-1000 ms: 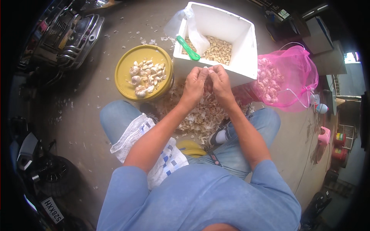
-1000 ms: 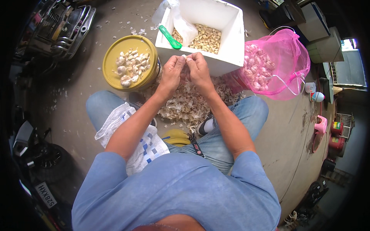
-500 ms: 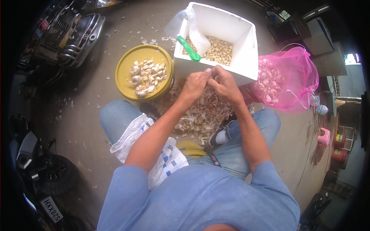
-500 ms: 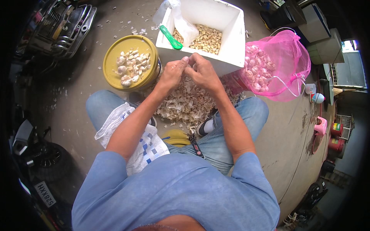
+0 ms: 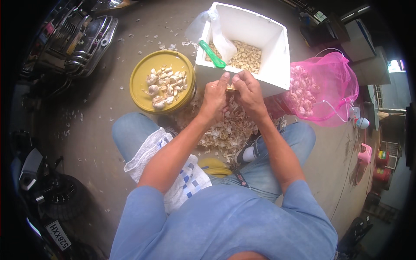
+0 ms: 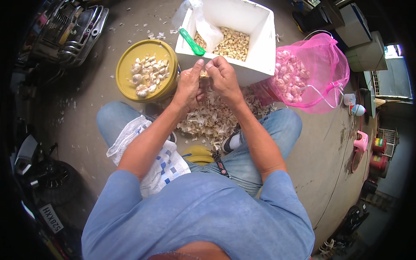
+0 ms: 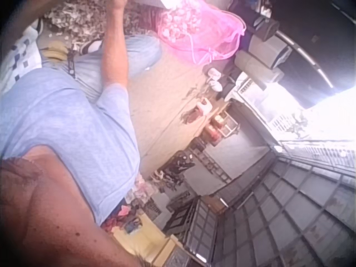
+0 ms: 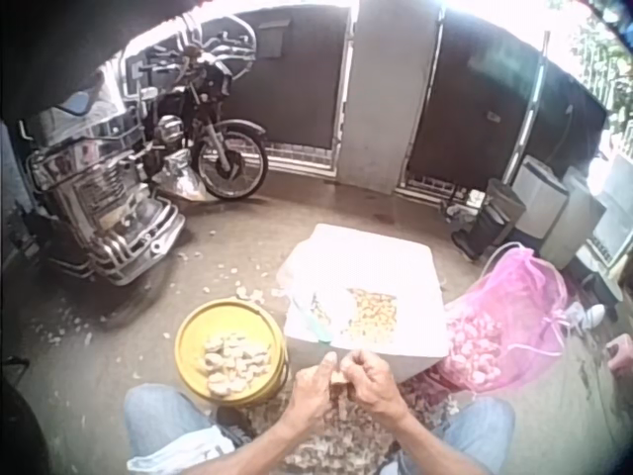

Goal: The person peels garlic bulbs and separates garlic cloves by hand, taking garlic from a mesh bag and placing cloves onto a lid and into a container.

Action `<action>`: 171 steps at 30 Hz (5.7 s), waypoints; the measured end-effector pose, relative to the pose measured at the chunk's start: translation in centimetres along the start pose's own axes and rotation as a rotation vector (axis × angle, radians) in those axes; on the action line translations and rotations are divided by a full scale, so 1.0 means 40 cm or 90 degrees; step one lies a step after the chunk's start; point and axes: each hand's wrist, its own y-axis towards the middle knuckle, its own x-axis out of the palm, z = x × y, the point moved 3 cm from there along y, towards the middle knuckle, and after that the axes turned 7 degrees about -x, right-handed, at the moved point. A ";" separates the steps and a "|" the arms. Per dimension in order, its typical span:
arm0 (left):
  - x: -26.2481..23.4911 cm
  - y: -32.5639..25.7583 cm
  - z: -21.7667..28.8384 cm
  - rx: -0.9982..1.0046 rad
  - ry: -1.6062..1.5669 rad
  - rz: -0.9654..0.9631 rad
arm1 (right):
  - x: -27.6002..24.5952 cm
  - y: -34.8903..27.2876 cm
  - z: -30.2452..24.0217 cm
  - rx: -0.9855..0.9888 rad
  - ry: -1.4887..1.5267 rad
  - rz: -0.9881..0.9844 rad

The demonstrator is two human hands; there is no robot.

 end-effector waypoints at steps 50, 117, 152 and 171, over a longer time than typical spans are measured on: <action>-0.022 0.025 -0.013 0.012 -0.048 -0.074 | -0.014 -0.005 0.011 0.076 0.220 0.020; 0.001 0.036 -0.024 0.263 0.307 0.046 | -0.034 -0.044 -0.046 -0.207 -0.321 -0.153; -0.010 0.034 -0.025 0.036 -0.061 -0.036 | 0.007 -0.024 -0.012 -0.192 -0.364 -0.010; 0.004 0.046 -0.042 0.217 0.040 0.076 | 0.042 -0.009 -0.012 -0.159 -0.338 0.036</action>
